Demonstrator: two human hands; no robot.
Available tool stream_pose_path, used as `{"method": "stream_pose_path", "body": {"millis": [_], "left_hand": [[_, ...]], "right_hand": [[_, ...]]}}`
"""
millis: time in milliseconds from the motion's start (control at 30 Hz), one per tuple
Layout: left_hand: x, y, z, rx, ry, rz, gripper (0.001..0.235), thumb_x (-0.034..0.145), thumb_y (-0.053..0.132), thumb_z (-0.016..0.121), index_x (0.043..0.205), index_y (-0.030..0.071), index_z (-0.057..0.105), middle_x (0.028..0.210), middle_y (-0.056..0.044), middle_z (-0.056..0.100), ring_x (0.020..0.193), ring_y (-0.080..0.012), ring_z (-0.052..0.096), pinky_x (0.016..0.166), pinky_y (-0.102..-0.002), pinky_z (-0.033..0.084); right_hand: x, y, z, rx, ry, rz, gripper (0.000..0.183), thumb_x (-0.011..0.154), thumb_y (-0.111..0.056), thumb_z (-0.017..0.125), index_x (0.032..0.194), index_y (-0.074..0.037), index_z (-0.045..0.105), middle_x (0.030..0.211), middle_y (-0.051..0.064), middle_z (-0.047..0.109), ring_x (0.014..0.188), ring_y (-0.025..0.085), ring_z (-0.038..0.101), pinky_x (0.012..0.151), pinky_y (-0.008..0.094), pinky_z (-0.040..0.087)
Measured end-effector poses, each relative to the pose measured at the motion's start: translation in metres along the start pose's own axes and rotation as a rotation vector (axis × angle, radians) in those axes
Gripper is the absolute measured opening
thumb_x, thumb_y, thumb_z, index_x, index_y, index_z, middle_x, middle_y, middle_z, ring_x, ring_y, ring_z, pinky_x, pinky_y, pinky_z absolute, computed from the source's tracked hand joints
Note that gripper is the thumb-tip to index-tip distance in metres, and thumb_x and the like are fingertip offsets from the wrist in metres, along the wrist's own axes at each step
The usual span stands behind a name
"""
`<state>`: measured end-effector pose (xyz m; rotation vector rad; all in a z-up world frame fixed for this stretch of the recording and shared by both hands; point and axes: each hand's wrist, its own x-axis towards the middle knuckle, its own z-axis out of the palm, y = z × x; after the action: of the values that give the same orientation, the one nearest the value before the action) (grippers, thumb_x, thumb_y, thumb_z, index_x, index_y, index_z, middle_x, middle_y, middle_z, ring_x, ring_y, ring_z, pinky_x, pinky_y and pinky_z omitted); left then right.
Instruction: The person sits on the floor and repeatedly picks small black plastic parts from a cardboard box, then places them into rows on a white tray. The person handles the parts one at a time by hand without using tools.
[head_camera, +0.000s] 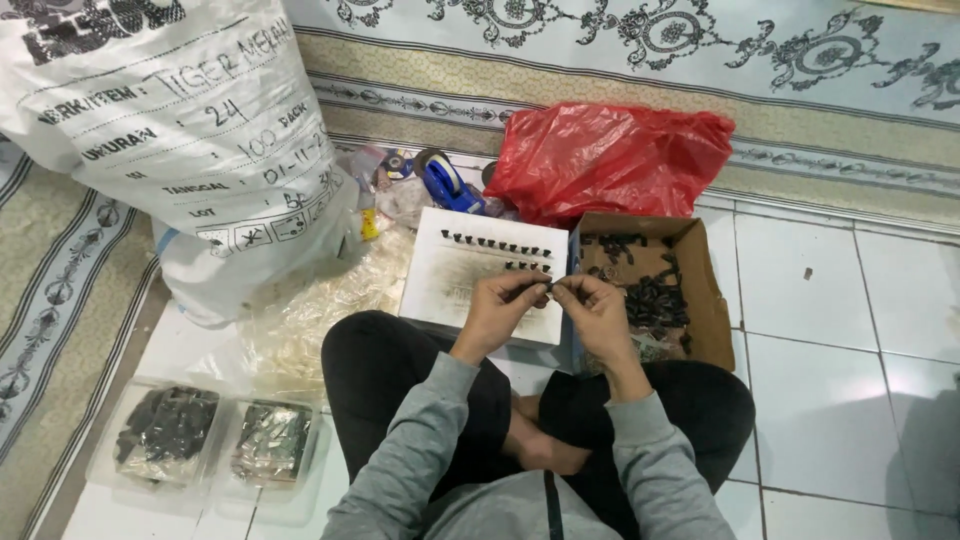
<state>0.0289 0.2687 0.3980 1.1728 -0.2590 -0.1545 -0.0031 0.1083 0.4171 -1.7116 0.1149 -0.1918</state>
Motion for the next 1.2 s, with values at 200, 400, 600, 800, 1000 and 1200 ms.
{"method": "stream_pose_path", "body": {"millis": [200, 400, 600, 800, 1000, 1200], "left_hand": [[-0.011, -0.053, -0.014, 0.015, 0.056, -0.025, 0.018, 0.097, 0.001, 0.07, 0.113, -0.007, 0.073, 0.091, -0.025, 0.074, 0.082, -0.0241, 0.073, 0.072, -0.039, 0.064], [-0.032, -0.083, -0.026, -0.075, 0.267, -0.157, 0.024, 0.097, 0.008, 0.072, 0.117, -0.006, 0.073, 0.096, -0.022, 0.075, 0.086, -0.0228, 0.071, 0.079, -0.037, 0.063], [-0.034, -0.109, -0.04, -0.031, 0.348, -0.243, 0.032, 0.104, 0.013, 0.061, 0.129, -0.007, 0.066, 0.108, -0.027, 0.073, 0.092, -0.0259, 0.067, 0.085, -0.041, 0.06], [0.0, -0.088, -0.054, 0.329, 0.31, -0.349, 0.044, 0.103, 0.005, 0.049, 0.147, 0.0, 0.053, 0.12, -0.029, 0.069, 0.114, -0.0372, 0.068, 0.097, -0.049, 0.057], [0.027, -0.097, -0.067, 0.44, 0.258, -0.393, 0.051, 0.1, 0.006, 0.052, 0.151, 0.001, 0.047, 0.144, -0.032, 0.053, 0.137, -0.0453, 0.049, 0.113, -0.055, 0.044], [0.039, -0.103, -0.068, 0.45, 0.247, -0.421, 0.053, 0.096, 0.009, 0.054, 0.148, 0.002, 0.051, 0.141, -0.033, 0.055, 0.136, -0.0477, 0.049, 0.112, -0.054, 0.046]], "right_hand": [[-0.017, 0.026, 0.024, -0.017, 0.134, 0.007, 0.009, 0.091, -0.006, 0.079, 0.095, 0.002, 0.077, 0.07, 0.008, 0.065, 0.071, 0.012, 0.054, 0.064, 0.027, 0.047], [-0.015, 0.069, 0.041, 0.082, 0.117, 0.108, 0.018, 0.089, -0.008, 0.08, 0.103, 0.003, 0.075, 0.079, 0.005, 0.07, 0.073, 0.009, 0.058, 0.065, 0.024, 0.049], [0.002, 0.083, 0.046, -0.216, -0.013, 0.078, 0.014, 0.09, -0.009, 0.081, 0.098, 0.002, 0.078, 0.075, 0.015, 0.072, 0.068, 0.018, 0.063, 0.059, 0.033, 0.052], [0.089, 0.149, 0.054, -0.835, -0.207, -0.346, 0.011, 0.09, -0.017, 0.076, 0.099, -0.011, 0.078, 0.095, 0.011, 0.064, 0.095, 0.035, 0.064, 0.083, 0.046, 0.05], [0.112, 0.147, 0.076, -1.11, -0.303, -0.326, 0.013, 0.089, -0.018, 0.073, 0.101, -0.016, 0.077, 0.101, 0.004, 0.064, 0.103, 0.027, 0.06, 0.091, 0.04, 0.043], [0.122, 0.176, 0.078, -1.173, -0.314, -0.345, 0.012, 0.086, -0.019, 0.074, 0.097, -0.017, 0.078, 0.097, 0.005, 0.064, 0.099, 0.027, 0.059, 0.088, 0.039, 0.043]]}}
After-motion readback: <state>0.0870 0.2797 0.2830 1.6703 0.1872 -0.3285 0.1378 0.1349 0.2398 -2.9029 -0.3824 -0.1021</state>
